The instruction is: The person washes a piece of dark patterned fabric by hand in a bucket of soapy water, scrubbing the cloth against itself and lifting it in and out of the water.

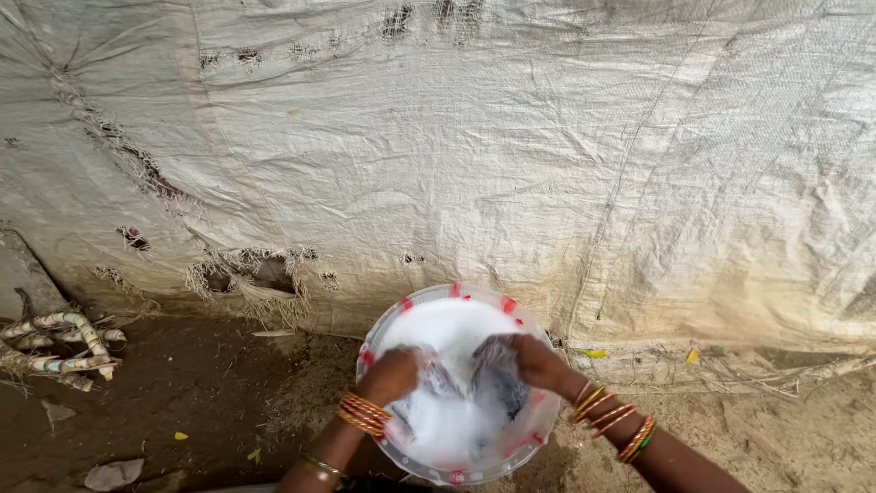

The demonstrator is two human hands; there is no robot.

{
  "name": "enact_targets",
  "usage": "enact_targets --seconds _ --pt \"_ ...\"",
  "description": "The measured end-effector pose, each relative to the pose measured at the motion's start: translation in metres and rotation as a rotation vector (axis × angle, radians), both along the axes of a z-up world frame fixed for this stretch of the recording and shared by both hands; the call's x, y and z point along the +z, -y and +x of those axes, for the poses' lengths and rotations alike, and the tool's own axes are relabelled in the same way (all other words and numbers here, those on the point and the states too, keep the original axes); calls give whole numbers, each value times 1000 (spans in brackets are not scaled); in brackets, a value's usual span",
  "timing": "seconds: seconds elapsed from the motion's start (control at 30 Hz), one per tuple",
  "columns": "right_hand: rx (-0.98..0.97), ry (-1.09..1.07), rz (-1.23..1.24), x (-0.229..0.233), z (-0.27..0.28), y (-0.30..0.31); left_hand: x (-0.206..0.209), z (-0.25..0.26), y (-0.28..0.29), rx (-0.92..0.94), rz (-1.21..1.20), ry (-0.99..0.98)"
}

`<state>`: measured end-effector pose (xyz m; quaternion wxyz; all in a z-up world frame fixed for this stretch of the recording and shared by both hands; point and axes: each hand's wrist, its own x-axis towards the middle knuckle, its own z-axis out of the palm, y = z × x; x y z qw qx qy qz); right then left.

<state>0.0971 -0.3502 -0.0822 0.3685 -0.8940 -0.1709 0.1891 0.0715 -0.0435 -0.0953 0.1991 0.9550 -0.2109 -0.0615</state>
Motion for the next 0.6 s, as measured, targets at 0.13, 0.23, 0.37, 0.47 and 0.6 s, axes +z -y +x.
enact_targets --seconds 0.13,0.23,0.37,0.47,0.6 --pt "341 370 368 156 -33 -2 132 -47 -6 235 -223 -24" --pt "475 521 516 236 -49 -7 202 -67 -7 504 -354 -63" --pt "259 342 720 292 -66 -4 252 -70 -18 372 -644 252" --pt "322 688 683 289 -76 -3 250 -65 -14 336 -583 493" --pt "103 684 390 228 -66 -19 181 -52 -2 370 -717 201"
